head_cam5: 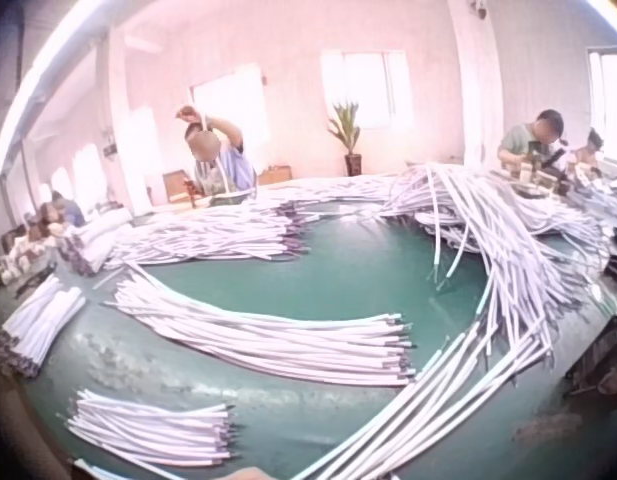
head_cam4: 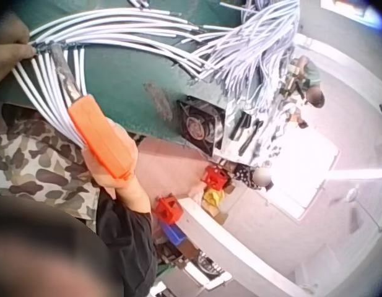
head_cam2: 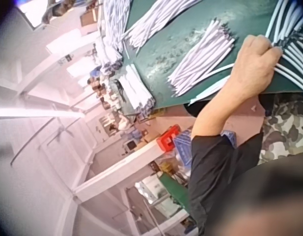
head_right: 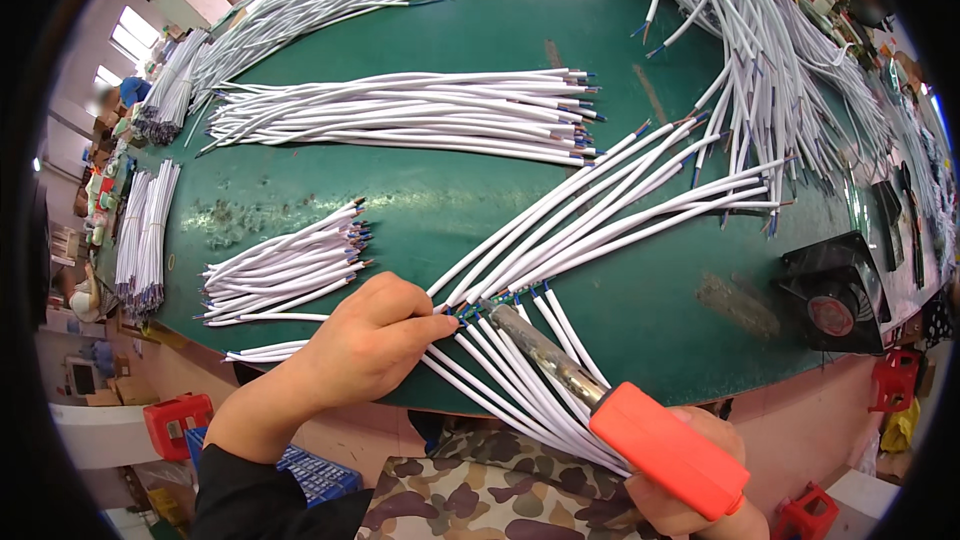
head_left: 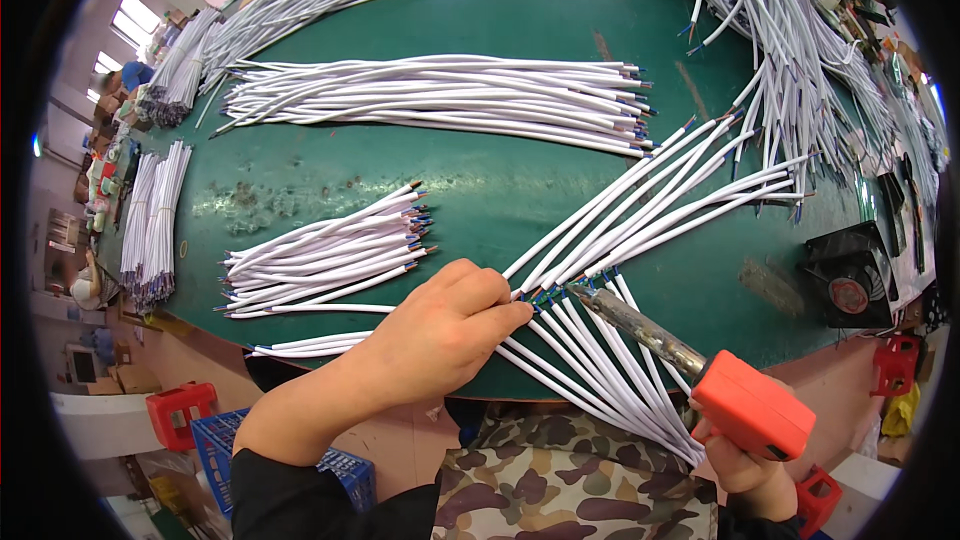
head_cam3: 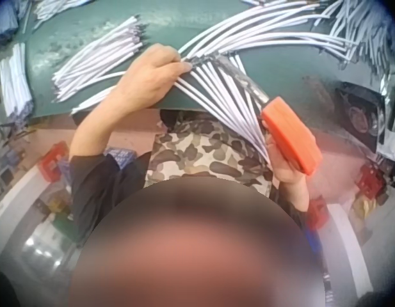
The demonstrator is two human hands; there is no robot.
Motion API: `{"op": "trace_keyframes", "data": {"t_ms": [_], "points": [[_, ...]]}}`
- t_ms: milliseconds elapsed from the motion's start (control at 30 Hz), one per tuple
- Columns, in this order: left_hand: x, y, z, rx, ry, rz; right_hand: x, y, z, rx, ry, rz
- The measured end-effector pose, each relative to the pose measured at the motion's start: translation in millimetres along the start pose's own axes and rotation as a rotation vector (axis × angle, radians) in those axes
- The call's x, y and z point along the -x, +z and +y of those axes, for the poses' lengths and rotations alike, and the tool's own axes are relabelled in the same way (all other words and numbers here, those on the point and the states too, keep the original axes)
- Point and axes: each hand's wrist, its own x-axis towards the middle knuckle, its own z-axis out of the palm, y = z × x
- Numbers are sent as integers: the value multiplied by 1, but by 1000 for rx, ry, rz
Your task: The person solders wire bundles to a small circuit board component using a soldering iron.
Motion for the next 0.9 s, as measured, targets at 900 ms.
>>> {"op": "trace_keyframes", "data": {"t_ms": [900], "points": [[47, -51, -16, -604, -277, -68, 38, -9, 28, -269, 188, 97]]}}
